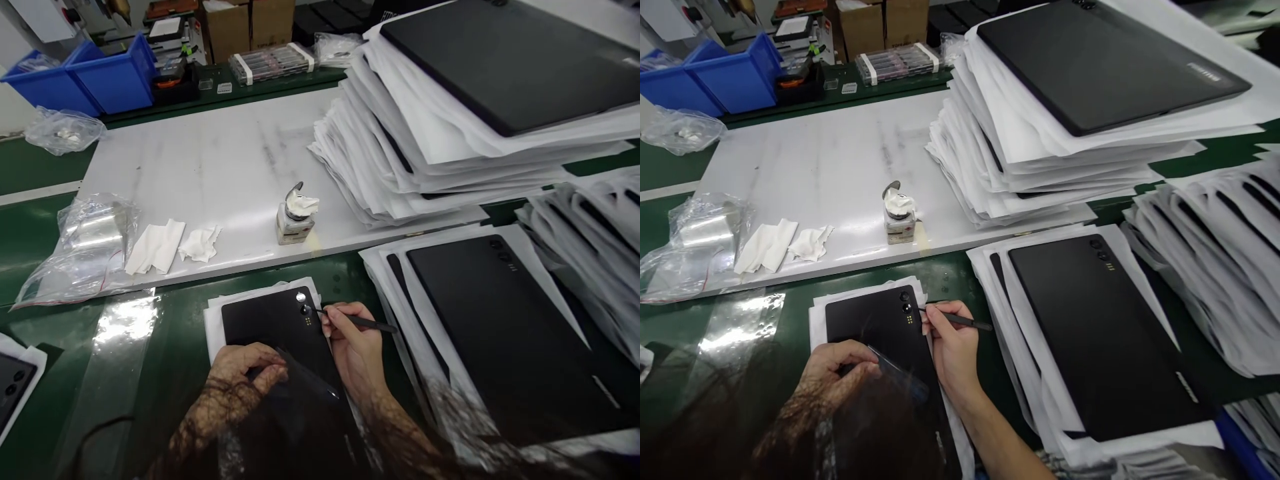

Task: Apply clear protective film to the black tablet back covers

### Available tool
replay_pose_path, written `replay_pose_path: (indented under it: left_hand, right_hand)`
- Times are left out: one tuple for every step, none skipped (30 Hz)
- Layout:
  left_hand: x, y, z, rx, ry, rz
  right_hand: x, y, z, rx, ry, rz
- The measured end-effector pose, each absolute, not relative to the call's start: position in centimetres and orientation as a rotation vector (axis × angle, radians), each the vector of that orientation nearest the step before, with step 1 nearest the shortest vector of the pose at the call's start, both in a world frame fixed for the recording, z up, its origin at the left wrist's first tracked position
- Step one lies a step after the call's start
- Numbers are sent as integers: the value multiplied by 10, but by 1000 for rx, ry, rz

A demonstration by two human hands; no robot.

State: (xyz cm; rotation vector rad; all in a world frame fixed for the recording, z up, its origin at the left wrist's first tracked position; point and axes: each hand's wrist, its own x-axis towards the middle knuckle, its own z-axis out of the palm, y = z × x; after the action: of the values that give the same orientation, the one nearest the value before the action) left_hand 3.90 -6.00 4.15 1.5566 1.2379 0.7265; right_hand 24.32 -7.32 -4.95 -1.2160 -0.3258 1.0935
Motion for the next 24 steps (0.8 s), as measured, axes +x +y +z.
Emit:
replay_pose_path:
  left_hand:
    - [39, -60, 42, 1571, 1257, 724]
    - [38, -61, 41, 1586, 1276, 718]
    - [38, -61, 41, 1600, 1290, 709]
    - [38, -62, 41, 1612, 1299, 700]
    - [37, -62, 40, 1624, 1305, 691]
    - [37, -63, 39, 1634, 1311, 683]
    - [37, -64, 38, 1644, 1317, 675]
    - [37, -64, 38, 1652, 1326, 670]
    - [36, -65, 37, 1659, 1334, 666]
    - [36, -65, 37, 1665, 1342, 661]
    - [36, -65, 37, 1671, 1347, 656]
    - [36, -65, 37, 1676, 1351, 650]
    - [36, -65, 37, 1683, 1352, 643]
    - [36, -65, 37, 1691, 1355, 638]
    - [35, -65, 38, 1697, 1359, 632]
    - [35, -65, 38, 1703, 1364, 625]
    - [35, -65, 38, 1706, 1369, 618]
    - [35, -65, 38, 1706, 1372, 615]
    - [35, -65, 38, 1702, 1370, 612]
    - [35, -65, 38, 1694, 1368, 611]
    - [35, -65, 38, 1686, 1369, 613]
    - [35, -65, 38, 1680, 1373, 618]
    - [35, -65, 39, 1675, 1378, 623]
    - [36, -65, 39, 1673, 1383, 626]
  right_hand:
    - [242, -74, -50, -1216, -327, 1093]
    - [241, -75, -50, -1216, -332, 1093]
    - [241, -75, -50, -1215, -338, 1094]
    - [240, -76, -49, -1214, -347, 1095]
    - [240, -76, -49, -1213, -357, 1097]
    - [240, -77, -49, -1212, -369, 1098]
    - [241, -77, -49, -1211, -380, 1099]
    - [241, -77, -48, -1212, -392, 1099]
    - [241, -77, -49, -1213, -404, 1098]
    - [242, -77, -49, -1214, -416, 1098]
    - [242, -78, -49, -1216, -427, 1098]
    - [242, -78, -50, -1217, -438, 1098]
    - [242, -78, -50, -1218, -448, 1099]
    - [242, -79, -50, -1220, -457, 1099]
    - [242, -79, -50, -1222, -464, 1099]
    - [242, -79, -50, -1224, -470, 1098]
    - [242, -80, -50, -1228, -475, 1096]
    - [242, -80, -50, -1230, -479, 1094]
    - [242, -80, -50, -1232, -481, 1093]
    - [243, -80, -50, -1234, -483, 1092]
    - [243, -80, -50, -1235, -484, 1091]
    - [243, -80, -50, -1235, -485, 1090]
    - [243, -80, -50, -1235, -485, 1088]
    - [243, -80, -50, -1234, -484, 1086]
